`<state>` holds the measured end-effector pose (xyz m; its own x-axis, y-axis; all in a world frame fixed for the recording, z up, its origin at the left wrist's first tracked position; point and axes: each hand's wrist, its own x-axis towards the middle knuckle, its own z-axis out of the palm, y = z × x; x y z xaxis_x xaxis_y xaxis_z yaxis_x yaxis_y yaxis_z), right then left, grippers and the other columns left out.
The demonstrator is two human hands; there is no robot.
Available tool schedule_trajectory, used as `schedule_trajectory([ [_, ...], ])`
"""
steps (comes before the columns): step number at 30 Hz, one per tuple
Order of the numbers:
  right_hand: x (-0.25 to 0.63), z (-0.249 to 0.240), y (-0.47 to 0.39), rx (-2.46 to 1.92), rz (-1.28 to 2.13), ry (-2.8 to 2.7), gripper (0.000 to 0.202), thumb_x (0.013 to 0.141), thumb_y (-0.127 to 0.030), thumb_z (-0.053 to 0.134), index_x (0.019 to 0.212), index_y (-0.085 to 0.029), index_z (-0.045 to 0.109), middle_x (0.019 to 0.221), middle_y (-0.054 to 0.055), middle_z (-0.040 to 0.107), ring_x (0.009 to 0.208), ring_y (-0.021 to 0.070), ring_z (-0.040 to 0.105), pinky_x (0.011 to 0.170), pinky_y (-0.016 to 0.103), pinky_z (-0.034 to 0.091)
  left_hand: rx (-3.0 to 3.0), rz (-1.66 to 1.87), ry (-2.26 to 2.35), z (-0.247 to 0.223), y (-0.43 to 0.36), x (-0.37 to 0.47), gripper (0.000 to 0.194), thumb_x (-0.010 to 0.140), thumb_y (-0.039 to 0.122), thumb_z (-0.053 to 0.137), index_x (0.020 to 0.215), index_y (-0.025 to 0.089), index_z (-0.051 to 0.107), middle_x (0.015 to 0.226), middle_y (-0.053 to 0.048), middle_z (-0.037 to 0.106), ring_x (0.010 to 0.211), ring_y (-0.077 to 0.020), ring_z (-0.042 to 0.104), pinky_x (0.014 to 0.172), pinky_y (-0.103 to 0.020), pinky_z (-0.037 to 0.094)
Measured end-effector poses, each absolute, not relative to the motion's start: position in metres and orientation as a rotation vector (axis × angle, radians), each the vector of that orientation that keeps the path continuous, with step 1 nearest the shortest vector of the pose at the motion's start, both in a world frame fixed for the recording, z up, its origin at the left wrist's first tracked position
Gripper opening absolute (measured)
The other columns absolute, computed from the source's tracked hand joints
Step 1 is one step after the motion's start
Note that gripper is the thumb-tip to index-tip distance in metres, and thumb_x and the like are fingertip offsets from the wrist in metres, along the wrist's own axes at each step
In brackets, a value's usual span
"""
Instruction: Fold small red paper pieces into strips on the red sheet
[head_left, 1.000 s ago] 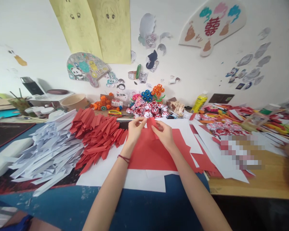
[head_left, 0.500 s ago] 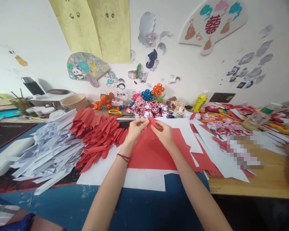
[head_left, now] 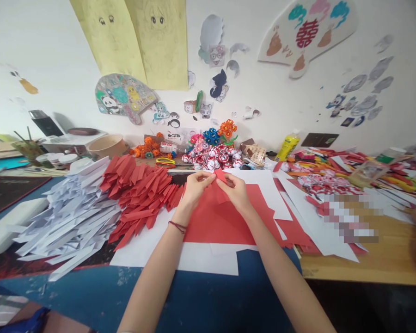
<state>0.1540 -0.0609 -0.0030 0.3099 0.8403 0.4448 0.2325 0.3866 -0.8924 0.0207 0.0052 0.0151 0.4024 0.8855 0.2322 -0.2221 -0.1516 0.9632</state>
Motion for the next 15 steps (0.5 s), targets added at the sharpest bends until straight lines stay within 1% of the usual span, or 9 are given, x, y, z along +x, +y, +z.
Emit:
schedule_trajectory([
  [6, 0.1553, -0.0034, -0.0613, -1.197, 0.528, -1.235, 0.031, 0.08, -0.046, 0.065, 0.09, -0.017, 0.068, 0.091, 0.005, 0.071, 0.086, 0.0239, 0.066, 0.074, 0.032, 0.053, 1.451, 1.072, 0.654, 0.0167, 0.0041, 0.0198, 0.033, 0.063, 0.044, 0.081, 0.072, 0.014, 0.07, 0.067, -0.002, 0.063, 0.056, -0.0076, 0.047, 0.051, -0.021, 0.037],
  [11, 0.1564, -0.0026, -0.0633, -1.187, 0.55, -1.264, 0.027, 0.081, -0.044, 0.065, 0.082, -0.018, 0.066, 0.082, 0.003, 0.068, 0.078, 0.0213, 0.065, 0.067, 0.029, 0.051, 1.489, 1.088, 0.629, 0.0224, 0.0042, 0.0159, 0.033, 0.066, 0.045, 0.078, 0.076, 0.014, 0.071, 0.071, -0.004, 0.066, 0.06, -0.0096, 0.051, 0.055, -0.022, 0.04],
  [15, 0.156, -0.0006, -0.0645, -1.19, 0.563, -1.28, 0.026, 0.081, -0.043, 0.065, 0.087, -0.018, 0.068, 0.087, 0.004, 0.069, 0.081, 0.0221, 0.065, 0.069, 0.03, 0.052, 1.514, 1.092, 0.608, 0.0231, 0.0044, 0.0152, 0.03, 0.068, 0.044, 0.076, 0.074, 0.014, 0.07, 0.072, -0.004, 0.065, 0.062, -0.0102, 0.051, 0.057, -0.023, 0.04],
])
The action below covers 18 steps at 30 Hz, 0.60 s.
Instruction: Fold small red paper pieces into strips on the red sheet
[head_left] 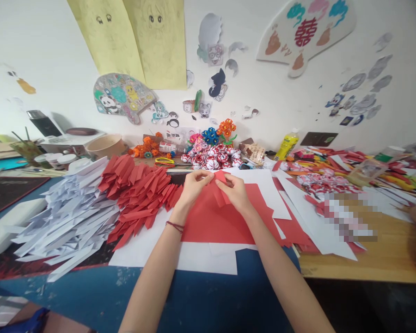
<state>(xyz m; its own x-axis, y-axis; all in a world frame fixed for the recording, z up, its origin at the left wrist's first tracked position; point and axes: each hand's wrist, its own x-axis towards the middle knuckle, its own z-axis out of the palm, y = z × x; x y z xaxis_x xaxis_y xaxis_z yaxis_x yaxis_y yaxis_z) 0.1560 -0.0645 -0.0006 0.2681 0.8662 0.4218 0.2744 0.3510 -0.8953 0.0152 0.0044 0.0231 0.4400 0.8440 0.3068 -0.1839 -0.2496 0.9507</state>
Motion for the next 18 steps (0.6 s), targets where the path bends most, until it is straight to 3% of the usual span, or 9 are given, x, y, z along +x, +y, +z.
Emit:
schedule_trajectory([
  [18, 0.155, 0.0, -0.064, -1.167, 0.554, -1.24, 0.029, 0.08, -0.046, 0.066, 0.086, -0.017, 0.069, 0.083, 0.004, 0.069, 0.075, 0.0217, 0.064, 0.065, 0.03, 0.051, 1.501, 1.241, 0.553, 0.006, 0.008, 0.028, 0.03, 0.073, 0.043, 0.072, 0.077, 0.013, 0.067, 0.072, -0.003, 0.064, 0.066, -0.0113, 0.056, 0.066, -0.024, 0.045],
])
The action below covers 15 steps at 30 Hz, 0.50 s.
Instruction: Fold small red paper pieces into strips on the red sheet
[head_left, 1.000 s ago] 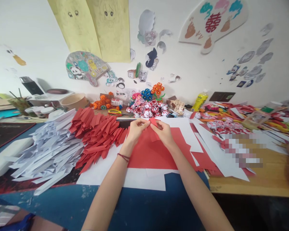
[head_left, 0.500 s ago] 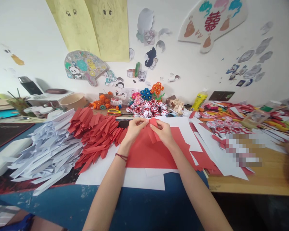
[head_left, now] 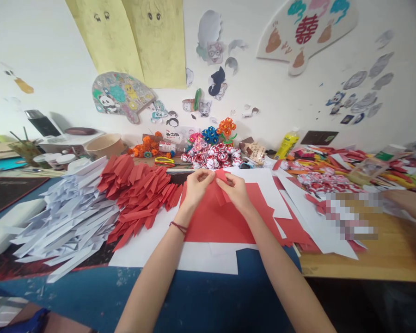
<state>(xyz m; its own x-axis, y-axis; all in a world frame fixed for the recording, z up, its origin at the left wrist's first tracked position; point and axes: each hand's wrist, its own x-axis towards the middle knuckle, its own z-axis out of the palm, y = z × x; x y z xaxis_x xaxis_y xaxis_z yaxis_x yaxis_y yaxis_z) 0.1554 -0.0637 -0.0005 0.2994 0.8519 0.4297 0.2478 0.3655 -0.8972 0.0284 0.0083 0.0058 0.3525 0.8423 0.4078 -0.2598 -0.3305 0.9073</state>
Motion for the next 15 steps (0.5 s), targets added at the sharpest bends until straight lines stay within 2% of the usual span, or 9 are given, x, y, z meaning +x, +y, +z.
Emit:
schedule_trajectory([
  [3, 0.156, -0.001, -0.063, -1.171, 0.554, -1.232, 0.032, 0.08, -0.047, 0.066, 0.093, -0.018, 0.07, 0.089, 0.005, 0.071, 0.082, 0.0238, 0.066, 0.069, 0.031, 0.053, 1.539, 1.276, 0.581, 0.004, 0.007, 0.03, 0.029, 0.076, 0.043, 0.07, 0.078, 0.014, 0.066, 0.073, -0.003, 0.064, 0.066, -0.0114, 0.056, 0.066, -0.024, 0.046],
  [10, 0.157, -0.001, -0.064, -1.171, 0.53, -1.218, 0.029, 0.083, -0.046, 0.063, 0.09, -0.018, 0.069, 0.089, 0.005, 0.07, 0.082, 0.0241, 0.066, 0.07, 0.032, 0.053, 1.61, 1.183, 0.581, 0.009, 0.01, 0.025, 0.031, 0.078, 0.045, 0.067, 0.079, 0.014, 0.069, 0.069, -0.003, 0.064, 0.062, -0.0116, 0.056, 0.061, -0.024, 0.045],
  [15, 0.157, 0.001, -0.066, -1.176, 0.479, -1.191, 0.028, 0.082, -0.043, 0.063, 0.089, -0.017, 0.068, 0.088, 0.005, 0.07, 0.086, 0.0253, 0.067, 0.075, 0.033, 0.054, 1.659, 1.108, 0.542, 0.013, 0.011, 0.019, 0.027, 0.075, 0.041, 0.072, 0.081, 0.015, 0.072, 0.079, -0.006, 0.07, 0.069, -0.0141, 0.061, 0.066, -0.025, 0.048],
])
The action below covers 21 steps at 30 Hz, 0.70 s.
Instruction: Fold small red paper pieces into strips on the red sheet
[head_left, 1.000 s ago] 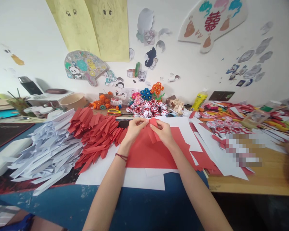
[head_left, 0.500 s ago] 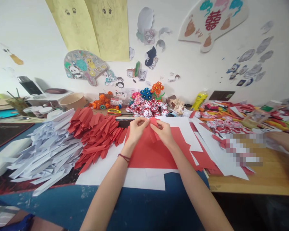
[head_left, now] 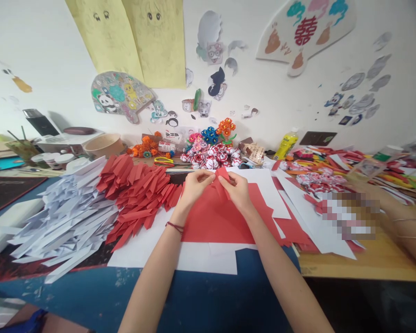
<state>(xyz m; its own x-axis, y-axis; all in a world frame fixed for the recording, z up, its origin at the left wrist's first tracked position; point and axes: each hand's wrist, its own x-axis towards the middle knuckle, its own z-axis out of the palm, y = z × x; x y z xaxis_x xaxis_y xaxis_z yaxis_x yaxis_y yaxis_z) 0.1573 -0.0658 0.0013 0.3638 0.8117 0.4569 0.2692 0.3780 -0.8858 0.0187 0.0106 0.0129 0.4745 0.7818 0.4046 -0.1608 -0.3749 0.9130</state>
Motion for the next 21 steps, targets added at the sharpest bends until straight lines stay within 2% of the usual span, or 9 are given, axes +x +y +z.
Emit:
schedule_trajectory([
  [8, 0.1581, 0.0019, -0.0647, -1.121, 0.537, -1.185, 0.032, 0.077, -0.041, 0.071, 0.098, -0.017, 0.071, 0.099, 0.007, 0.073, 0.094, 0.0264, 0.068, 0.083, 0.035, 0.054, 1.695, 1.159, 0.545, 0.0076, 0.0142, 0.0188, 0.026, 0.076, 0.039, 0.071, 0.084, 0.014, 0.073, 0.082, -0.007, 0.072, 0.075, -0.016, 0.065, 0.072, -0.026, 0.05],
  [21, 0.1605, -0.0003, -0.0638, -1.087, 0.652, -1.217, 0.027, 0.076, -0.041, 0.073, 0.09, -0.018, 0.073, 0.094, 0.005, 0.073, 0.087, 0.0245, 0.068, 0.079, 0.034, 0.053, 1.826, 1.213, 0.602, 0.0085, 0.0128, 0.018, 0.024, 0.084, 0.037, 0.062, 0.083, 0.015, 0.068, 0.08, -0.004, 0.068, 0.072, -0.0131, 0.06, 0.068, -0.023, 0.046],
])
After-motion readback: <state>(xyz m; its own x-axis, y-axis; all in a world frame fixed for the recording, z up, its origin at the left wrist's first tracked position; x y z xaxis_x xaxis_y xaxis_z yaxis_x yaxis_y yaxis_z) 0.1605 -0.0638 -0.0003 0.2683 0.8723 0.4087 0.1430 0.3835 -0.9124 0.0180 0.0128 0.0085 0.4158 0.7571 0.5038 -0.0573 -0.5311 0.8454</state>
